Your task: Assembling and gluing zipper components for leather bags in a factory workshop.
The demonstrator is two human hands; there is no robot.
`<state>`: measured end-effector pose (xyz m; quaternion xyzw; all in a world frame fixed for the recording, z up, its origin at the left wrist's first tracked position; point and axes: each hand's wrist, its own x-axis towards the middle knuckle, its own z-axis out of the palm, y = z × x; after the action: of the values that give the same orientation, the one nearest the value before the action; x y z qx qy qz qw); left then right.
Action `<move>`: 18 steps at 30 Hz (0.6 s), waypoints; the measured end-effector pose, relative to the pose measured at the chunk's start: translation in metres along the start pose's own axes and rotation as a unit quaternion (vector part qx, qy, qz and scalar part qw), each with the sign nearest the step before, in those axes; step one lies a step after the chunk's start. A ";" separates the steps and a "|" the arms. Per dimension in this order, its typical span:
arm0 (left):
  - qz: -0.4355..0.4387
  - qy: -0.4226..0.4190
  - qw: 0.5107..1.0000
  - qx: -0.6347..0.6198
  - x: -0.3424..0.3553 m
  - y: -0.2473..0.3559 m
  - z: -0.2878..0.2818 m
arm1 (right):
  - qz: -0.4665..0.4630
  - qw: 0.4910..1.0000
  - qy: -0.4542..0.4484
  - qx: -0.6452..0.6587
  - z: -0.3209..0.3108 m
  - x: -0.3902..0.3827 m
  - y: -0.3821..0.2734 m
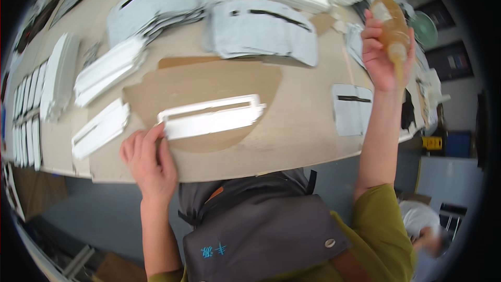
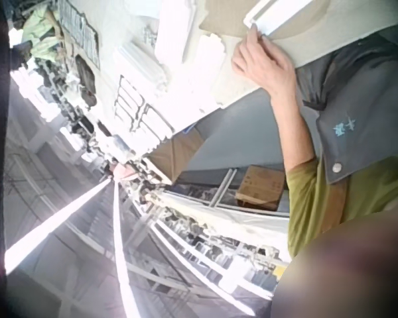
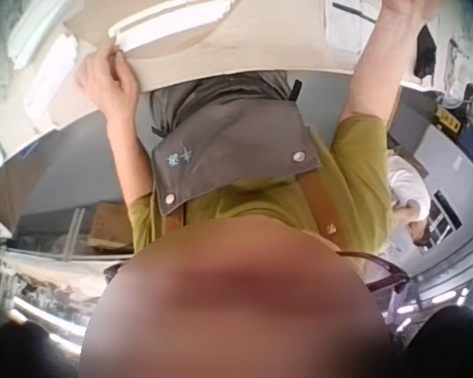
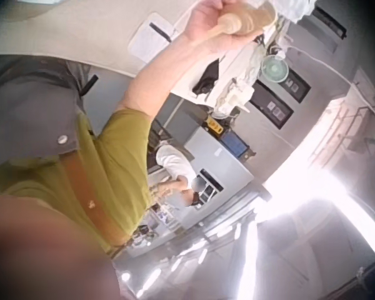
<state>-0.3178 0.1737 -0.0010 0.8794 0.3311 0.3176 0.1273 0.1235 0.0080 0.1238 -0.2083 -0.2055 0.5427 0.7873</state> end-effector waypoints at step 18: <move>0.039 -0.020 0.998 0.039 0.005 0.020 -0.003 | -0.067 0.328 0.322 -0.886 -0.203 -0.280 -0.176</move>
<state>-0.3073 0.1619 0.0123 0.9021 0.3060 0.2914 0.0875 0.2793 -0.3337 0.0252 -0.9266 -0.3087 -0.1235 0.1757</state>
